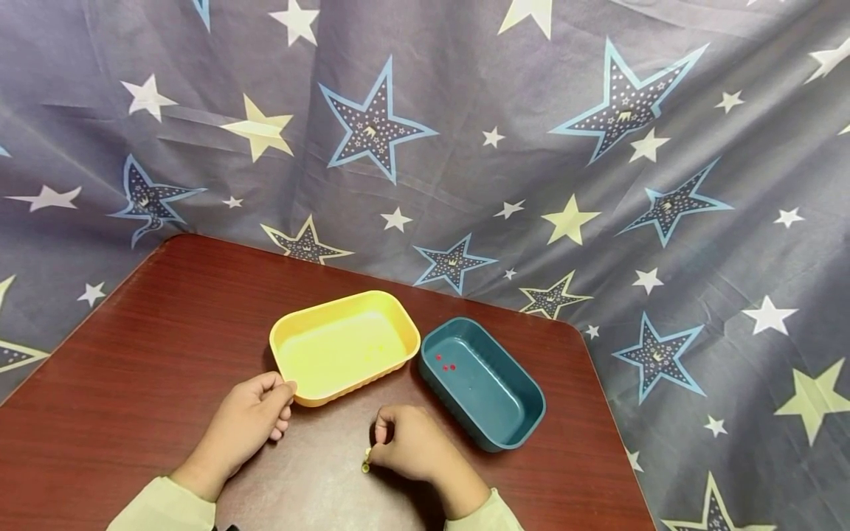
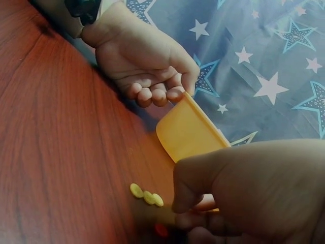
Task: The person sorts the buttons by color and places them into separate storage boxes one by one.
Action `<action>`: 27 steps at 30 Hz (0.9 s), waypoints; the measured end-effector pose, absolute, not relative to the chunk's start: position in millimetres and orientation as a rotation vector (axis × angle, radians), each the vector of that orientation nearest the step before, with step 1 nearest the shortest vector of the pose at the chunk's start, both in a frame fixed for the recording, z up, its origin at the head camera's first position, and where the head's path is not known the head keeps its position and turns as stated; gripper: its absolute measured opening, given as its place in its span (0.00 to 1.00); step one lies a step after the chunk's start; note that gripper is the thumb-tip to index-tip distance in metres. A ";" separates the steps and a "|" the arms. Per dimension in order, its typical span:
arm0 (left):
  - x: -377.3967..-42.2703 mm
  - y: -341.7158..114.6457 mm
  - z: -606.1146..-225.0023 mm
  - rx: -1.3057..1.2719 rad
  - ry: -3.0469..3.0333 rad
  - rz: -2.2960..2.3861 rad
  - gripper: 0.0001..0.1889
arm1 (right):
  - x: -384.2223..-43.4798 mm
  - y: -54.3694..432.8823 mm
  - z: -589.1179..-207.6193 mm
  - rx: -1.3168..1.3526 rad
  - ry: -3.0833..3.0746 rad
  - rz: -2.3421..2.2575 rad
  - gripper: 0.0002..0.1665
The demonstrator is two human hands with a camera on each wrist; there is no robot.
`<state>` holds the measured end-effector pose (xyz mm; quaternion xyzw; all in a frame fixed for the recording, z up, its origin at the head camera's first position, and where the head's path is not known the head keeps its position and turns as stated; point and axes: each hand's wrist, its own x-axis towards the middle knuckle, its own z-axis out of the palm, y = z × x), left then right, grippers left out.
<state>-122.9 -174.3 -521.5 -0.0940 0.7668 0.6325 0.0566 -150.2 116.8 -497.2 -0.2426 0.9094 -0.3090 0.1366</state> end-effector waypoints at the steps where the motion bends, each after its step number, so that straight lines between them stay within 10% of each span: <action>1: -122.9 -174.1 -521.6 -0.283 2.325 1.921 0.19 | -150.8 117.9 -497.5 -0.699 2.628 -0.912 0.18; 27: -124.6 -174.7 -525.7 -0.270 2.338 1.916 0.19 | -193.1 169.2 -437.0 -0.540 2.565 -1.235 0.09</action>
